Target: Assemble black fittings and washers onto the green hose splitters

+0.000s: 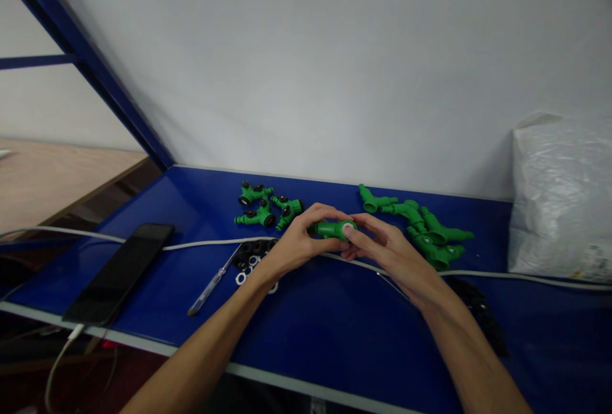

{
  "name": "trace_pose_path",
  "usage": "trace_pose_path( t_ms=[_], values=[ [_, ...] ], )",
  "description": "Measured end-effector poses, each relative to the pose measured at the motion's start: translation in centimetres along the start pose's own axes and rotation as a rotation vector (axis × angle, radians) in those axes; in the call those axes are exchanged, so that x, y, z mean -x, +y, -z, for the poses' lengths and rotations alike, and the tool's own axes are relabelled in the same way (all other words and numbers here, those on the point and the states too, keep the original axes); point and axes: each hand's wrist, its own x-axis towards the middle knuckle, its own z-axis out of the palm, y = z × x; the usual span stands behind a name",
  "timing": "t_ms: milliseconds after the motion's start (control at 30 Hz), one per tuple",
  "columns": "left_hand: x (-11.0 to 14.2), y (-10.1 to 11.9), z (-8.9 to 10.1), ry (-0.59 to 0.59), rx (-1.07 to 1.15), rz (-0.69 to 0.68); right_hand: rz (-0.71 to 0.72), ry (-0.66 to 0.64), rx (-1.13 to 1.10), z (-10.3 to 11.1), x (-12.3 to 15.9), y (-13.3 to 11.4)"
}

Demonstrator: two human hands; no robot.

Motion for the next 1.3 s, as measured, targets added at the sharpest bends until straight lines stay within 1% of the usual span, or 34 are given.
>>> trace_pose_path(
  t_ms=[133,333,433,567,700,1000,1300],
  values=[
    [0.1,-0.2,-0.1,-0.019,0.007,0.023,-0.026,-0.041,-0.031,0.2,0.0,0.3],
    [0.2,-0.4,-0.2,-0.02,0.005,0.049,-0.037,-0.016,-0.01,0.1,-0.1,0.2],
    [0.2,-0.6,-0.2,-0.024,-0.028,0.012,-0.039,-0.005,-0.018,0.1,0.0,0.2],
    [0.1,-0.8,-0.3,-0.009,-0.077,-0.055,-0.057,-0.018,-0.091,0.1,0.0,0.5],
    [0.1,-1.0,-0.4,-0.009,-0.107,-0.095,-0.065,-0.03,-0.142,0.0,0.1,0.5],
    [0.1,-0.8,-0.5,-0.02,-0.148,-0.11,-0.077,-0.012,-0.151,0.0,0.3,0.2],
    [0.3,-1.2,-0.5,-0.03,-0.189,-0.153,-0.082,0.013,-0.139,-0.1,0.3,0.2]
  ],
)
